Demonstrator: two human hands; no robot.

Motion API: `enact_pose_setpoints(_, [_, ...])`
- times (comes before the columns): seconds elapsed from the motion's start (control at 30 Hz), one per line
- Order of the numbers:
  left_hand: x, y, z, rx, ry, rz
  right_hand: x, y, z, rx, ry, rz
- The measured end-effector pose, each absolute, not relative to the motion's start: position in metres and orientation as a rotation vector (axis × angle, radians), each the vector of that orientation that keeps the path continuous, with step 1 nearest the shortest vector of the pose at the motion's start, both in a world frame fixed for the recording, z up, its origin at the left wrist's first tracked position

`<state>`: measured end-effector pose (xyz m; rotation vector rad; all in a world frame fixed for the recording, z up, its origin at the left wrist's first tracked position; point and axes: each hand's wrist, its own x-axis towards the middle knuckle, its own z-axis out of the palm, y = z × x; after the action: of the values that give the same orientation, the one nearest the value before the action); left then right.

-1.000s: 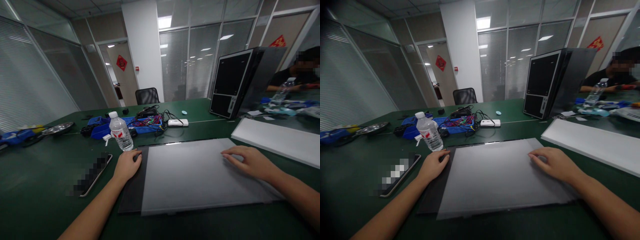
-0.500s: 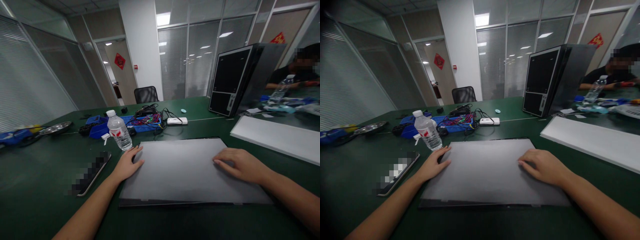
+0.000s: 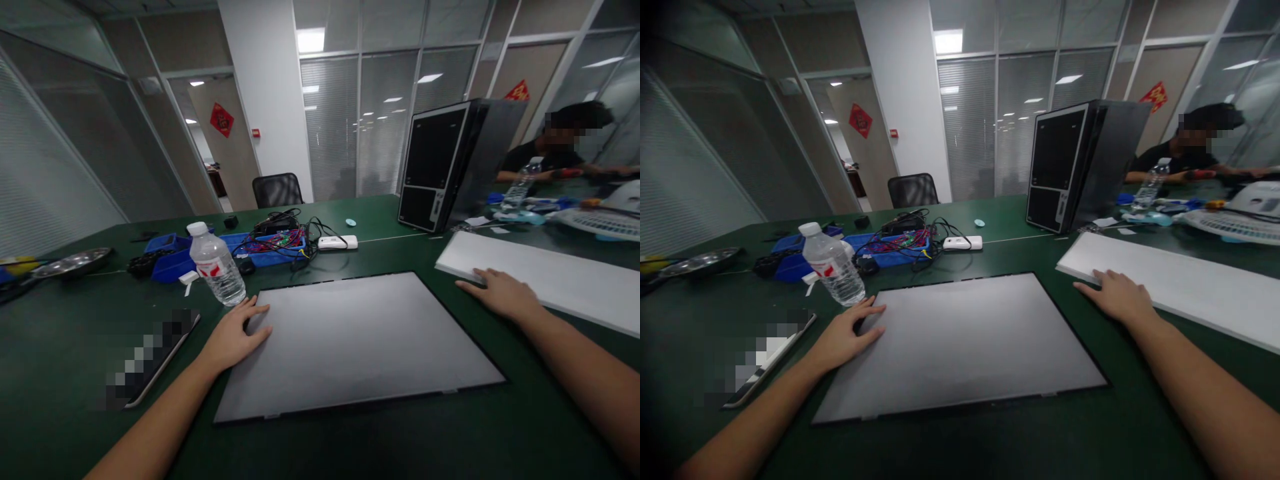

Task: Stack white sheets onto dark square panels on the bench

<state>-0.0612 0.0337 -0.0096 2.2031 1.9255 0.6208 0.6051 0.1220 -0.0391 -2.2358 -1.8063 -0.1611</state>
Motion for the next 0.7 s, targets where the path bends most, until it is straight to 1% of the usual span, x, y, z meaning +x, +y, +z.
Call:
enact_pose_setpoints(0.4, [-0.065,0.035,-0.012,2.183,1.869,0.76,0.586,0.114,-0.033,-2.183,-1.862,-0.177])
enact_pose_setpoints(0.7, [-0.056,0.031,-0.009,2.223,1.923,0.731,0.579,0.105,-0.035,-2.108,-1.974,0.021])
